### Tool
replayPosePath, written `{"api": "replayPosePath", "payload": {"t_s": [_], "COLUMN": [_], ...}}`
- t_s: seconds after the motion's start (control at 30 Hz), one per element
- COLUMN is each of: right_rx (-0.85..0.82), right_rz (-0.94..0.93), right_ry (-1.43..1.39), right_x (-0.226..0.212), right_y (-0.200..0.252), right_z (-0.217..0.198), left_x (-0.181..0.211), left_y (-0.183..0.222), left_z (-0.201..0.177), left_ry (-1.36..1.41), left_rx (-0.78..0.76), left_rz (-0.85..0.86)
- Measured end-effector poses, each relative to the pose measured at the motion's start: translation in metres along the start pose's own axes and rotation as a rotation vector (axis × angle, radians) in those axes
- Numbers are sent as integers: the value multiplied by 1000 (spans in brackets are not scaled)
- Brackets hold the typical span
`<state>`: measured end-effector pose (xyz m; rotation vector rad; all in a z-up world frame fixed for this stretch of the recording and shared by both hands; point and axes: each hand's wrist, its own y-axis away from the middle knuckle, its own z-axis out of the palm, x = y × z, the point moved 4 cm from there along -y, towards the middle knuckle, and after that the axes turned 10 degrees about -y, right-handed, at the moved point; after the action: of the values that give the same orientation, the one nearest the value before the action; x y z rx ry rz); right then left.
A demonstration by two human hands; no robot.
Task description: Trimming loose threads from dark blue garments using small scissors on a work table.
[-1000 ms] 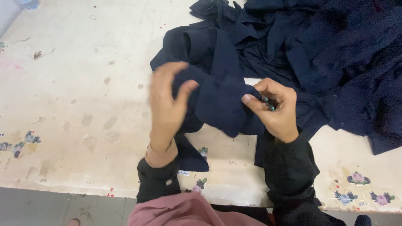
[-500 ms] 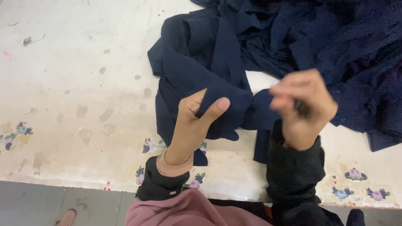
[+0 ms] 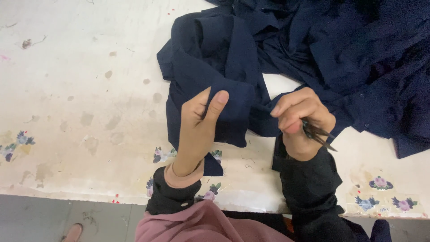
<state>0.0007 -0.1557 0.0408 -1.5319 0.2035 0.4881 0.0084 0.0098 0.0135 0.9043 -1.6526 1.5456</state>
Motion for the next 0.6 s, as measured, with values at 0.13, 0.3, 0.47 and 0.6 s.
{"api": "replayPosePath", "payload": {"t_s": [0.13, 0.3, 0.47, 0.6], "right_rx": [13, -35, 37, 34], "right_rz": [140, 142, 128, 115], "right_ry": [-99, 303, 311, 225], "right_x": [-2, 2, -1, 3], "right_y": [-5, -16, -15, -13], "right_z": [3, 24, 26, 23], "left_x": [-5, 7, 43, 19], "left_y": [0, -5, -13, -6], "left_z": [-1, 2, 9, 5], "left_ry": [-76, -130, -187, -163], "left_rx": [22, 19, -22, 14], "left_rz": [-38, -56, -22, -60]}}
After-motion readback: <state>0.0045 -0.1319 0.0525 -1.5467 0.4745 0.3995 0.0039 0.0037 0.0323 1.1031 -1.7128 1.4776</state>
